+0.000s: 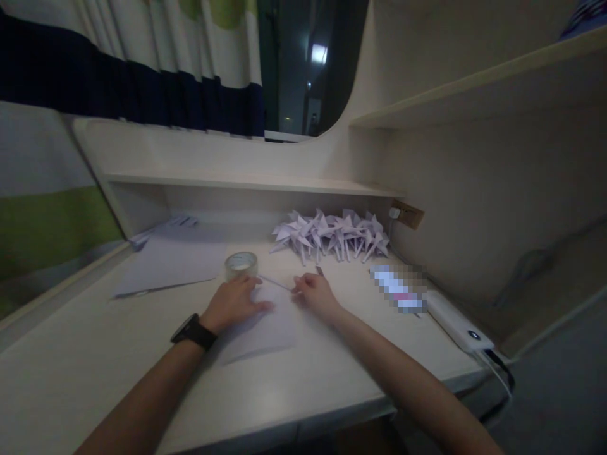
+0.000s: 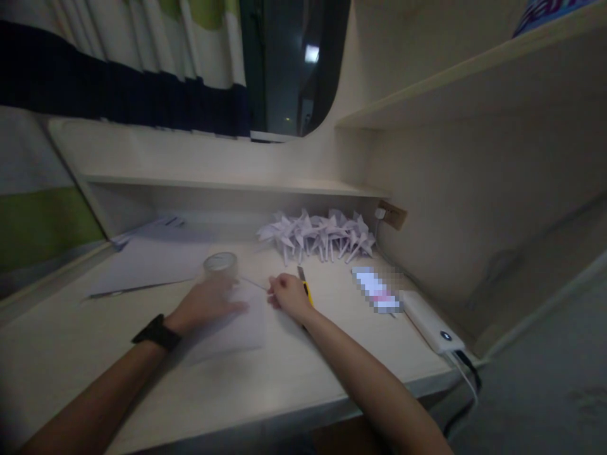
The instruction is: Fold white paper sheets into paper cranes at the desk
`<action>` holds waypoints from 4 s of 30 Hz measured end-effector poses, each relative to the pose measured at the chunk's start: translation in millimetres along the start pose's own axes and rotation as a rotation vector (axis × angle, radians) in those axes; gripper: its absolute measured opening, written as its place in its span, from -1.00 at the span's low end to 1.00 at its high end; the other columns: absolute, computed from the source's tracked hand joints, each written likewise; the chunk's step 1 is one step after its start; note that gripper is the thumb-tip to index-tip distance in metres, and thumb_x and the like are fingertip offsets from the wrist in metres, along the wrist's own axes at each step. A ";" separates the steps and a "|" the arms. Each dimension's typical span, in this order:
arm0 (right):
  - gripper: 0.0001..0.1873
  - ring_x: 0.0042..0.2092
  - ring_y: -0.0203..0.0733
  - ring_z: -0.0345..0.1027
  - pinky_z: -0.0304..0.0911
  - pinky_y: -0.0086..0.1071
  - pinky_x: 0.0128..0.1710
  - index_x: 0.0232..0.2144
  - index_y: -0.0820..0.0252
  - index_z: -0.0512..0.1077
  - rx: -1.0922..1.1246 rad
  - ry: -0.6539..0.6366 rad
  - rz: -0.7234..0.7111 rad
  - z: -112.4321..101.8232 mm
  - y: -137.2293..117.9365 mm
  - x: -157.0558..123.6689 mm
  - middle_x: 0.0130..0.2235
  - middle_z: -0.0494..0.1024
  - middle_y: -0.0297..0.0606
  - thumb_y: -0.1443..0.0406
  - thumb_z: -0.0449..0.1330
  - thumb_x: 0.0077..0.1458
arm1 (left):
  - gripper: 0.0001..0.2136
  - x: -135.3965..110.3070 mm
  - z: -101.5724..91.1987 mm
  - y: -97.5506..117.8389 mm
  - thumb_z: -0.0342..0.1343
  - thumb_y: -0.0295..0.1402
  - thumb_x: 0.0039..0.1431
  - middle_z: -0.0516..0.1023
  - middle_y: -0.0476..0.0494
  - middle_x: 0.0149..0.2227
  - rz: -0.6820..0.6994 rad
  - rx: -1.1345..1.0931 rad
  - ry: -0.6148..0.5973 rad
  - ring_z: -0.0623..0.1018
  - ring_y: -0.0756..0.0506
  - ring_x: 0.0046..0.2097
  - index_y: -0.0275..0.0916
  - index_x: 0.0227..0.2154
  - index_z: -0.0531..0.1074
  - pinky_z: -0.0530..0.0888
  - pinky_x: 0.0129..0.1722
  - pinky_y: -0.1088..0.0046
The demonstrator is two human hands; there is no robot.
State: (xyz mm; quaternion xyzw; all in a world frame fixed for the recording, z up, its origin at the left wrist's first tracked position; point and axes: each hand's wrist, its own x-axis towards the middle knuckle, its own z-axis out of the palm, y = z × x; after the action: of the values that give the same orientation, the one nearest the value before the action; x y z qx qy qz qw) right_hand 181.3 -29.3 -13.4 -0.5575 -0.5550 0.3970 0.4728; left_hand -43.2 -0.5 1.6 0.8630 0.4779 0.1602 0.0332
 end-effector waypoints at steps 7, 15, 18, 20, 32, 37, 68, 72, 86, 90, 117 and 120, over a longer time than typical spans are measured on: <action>-0.60 -0.50 -0.31 0.31 0.14 -0.48 -0.49 -0.62 0.24 0.37 -0.174 -0.053 -0.166 4.6 11.0 0.9 -0.57 0.47 -0.30 0.08 0.13 0.11 | -0.32 3.8 -1.1 -13.8 0.29 0.00 -0.26 0.51 -0.26 -0.03 -0.016 -0.188 -0.201 0.49 -0.30 -0.05 -0.26 -0.04 0.42 0.37 -0.11 0.30; -0.62 -0.46 -0.32 0.26 0.12 -0.44 -0.41 -0.50 0.31 0.55 0.052 -0.315 -0.132 5.4 -5.4 -13.7 -0.47 0.51 -0.28 0.05 0.27 -0.06 | -0.70 10.4 -13.1 -9.3 0.18 -0.12 0.02 0.59 -0.13 -0.32 0.071 -0.501 0.039 0.51 -0.14 -0.29 -0.28 -0.34 0.53 0.36 -0.29 0.40; -0.62 -0.43 -0.31 0.28 0.16 -0.41 -0.39 -0.45 0.31 0.59 0.119 -0.348 -0.074 5.3 -10.2 -17.4 -0.38 0.55 -0.23 0.06 0.33 -0.14 | -0.72 10.0 -19.3 -4.9 0.18 -0.15 0.03 0.58 -0.12 -0.39 0.008 -0.579 0.107 0.51 -0.12 -0.34 -0.31 -0.38 0.54 0.35 -0.36 0.44; -0.63 -0.42 -0.31 0.28 0.17 -0.41 -0.41 -0.47 0.30 0.59 0.181 -0.332 -0.036 5.4 -12.8 -18.8 -0.35 0.56 -0.21 0.07 0.36 -0.19 | -0.71 10.2 -21.2 -3.6 0.19 -0.14 0.02 0.57 -0.11 -0.42 -0.033 -0.584 0.144 0.50 -0.11 -0.36 -0.31 -0.42 0.54 0.35 -0.40 0.44; -0.71 -0.49 -0.28 0.27 0.12 -0.42 -0.46 -0.52 0.30 0.61 0.009 -0.236 0.007 7.8 -16.6 -23.2 -0.54 0.54 -0.26 0.14 0.34 -0.16 | -0.74 10.0 -15.9 -4.6 0.10 -0.12 0.11 0.59 -0.11 -0.39 -0.124 -0.543 0.401 0.54 -0.14 -0.35 -0.21 -0.39 0.54 0.41 -0.35 0.37; -0.67 -0.50 -0.30 0.23 0.04 -0.44 -0.49 -0.48 0.33 0.60 -0.224 -0.180 -0.185 8.2 -10.8 -23.1 -0.55 0.51 -0.28 0.14 0.22 -0.01 | -0.85 5.0 -14.9 -0.8 0.13 -0.29 0.04 0.51 -0.17 -0.32 -0.044 -0.100 0.852 0.49 -0.20 -0.21 -0.23 -0.34 0.45 0.37 -0.17 0.24; -0.74 -0.46 -0.29 0.24 0.11 -0.46 -0.49 -0.58 0.27 0.43 0.496 -0.224 0.122 30.7 5.2 -20.4 -0.56 0.43 -0.32 0.16 0.30 -0.18 | -0.77 -29.3 14.8 58.3 -0.03 -0.32 0.23 0.48 -0.24 -0.04 0.454 -0.016 0.166 0.51 -0.20 -0.10 -0.21 -0.08 0.35 0.50 -0.20 0.25; -0.69 -0.49 -0.32 0.18 0.06 -0.47 -0.51 -0.58 0.24 0.38 0.388 -0.222 0.037 31.2 1.4 -22.7 -0.56 0.37 -0.36 0.11 0.23 -0.05 | -0.78 -33.0 17.2 51.7 -0.01 -0.27 0.22 0.50 -0.22 -0.18 0.416 -0.026 0.168 0.52 -0.16 -0.26 -0.20 -0.12 0.38 0.48 -0.33 0.31; -0.74 -0.47 -0.27 0.29 0.08 -0.46 -0.48 -0.55 0.20 0.47 -0.215 -0.102 -0.174 15.0 -4.6 -23.3 -0.54 0.46 -0.32 0.22 0.13 0.10 | -0.84 -33.7 24.3 50.0 0.02 -0.32 0.22 0.45 -0.15 -0.20 0.353 -0.206 0.068 0.49 -0.15 -0.22 -0.17 -0.15 0.33 0.44 -0.28 0.33; -0.71 -0.58 -0.28 0.27 0.10 -0.44 -0.55 -0.60 0.20 0.45 -0.108 -0.163 -0.046 17.2 -3.9 -23.0 -0.64 0.42 -0.35 0.20 0.12 0.07 | -0.84 -32.4 24.8 49.4 0.05 -0.28 0.20 0.44 -0.12 -0.24 0.332 -0.306 0.070 0.49 -0.13 -0.26 -0.18 -0.19 0.32 0.42 -0.33 0.37; -0.94 -0.54 -0.33 0.32 0.14 -0.51 -0.51 -0.34 0.16 0.36 -0.239 -0.052 -0.310 12.7 -15.3 -30.5 -0.56 0.45 -0.42 0.31 0.11 0.15 | -0.63 -13.5 9.4 36.3 0.05 -0.07 0.11 0.52 -0.13 -0.54 -0.195 -1.037 -0.041 0.46 -0.04 -0.50 -0.32 -0.53 0.46 0.39 -0.44 0.44; -0.91 -0.43 -0.27 0.39 0.15 -0.48 -0.42 -0.29 0.18 0.38 -0.494 -0.044 -0.463 10.9 -14.0 -34.4 -0.46 0.51 -0.32 0.34 0.07 0.18 | -0.61 -13.0 13.2 34.3 0.06 -0.06 0.11 0.52 -0.16 -0.54 -0.185 -1.108 -0.041 0.46 -0.03 -0.51 -0.34 -0.53 0.46 0.40 -0.44 0.44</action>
State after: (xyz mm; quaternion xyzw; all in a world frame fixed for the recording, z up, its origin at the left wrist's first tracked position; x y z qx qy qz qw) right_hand 165.0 -63.5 -5.3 -0.5056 -0.7565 0.1444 0.3889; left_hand -17.5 -28.7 -6.8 0.6740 0.3954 0.3671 0.5047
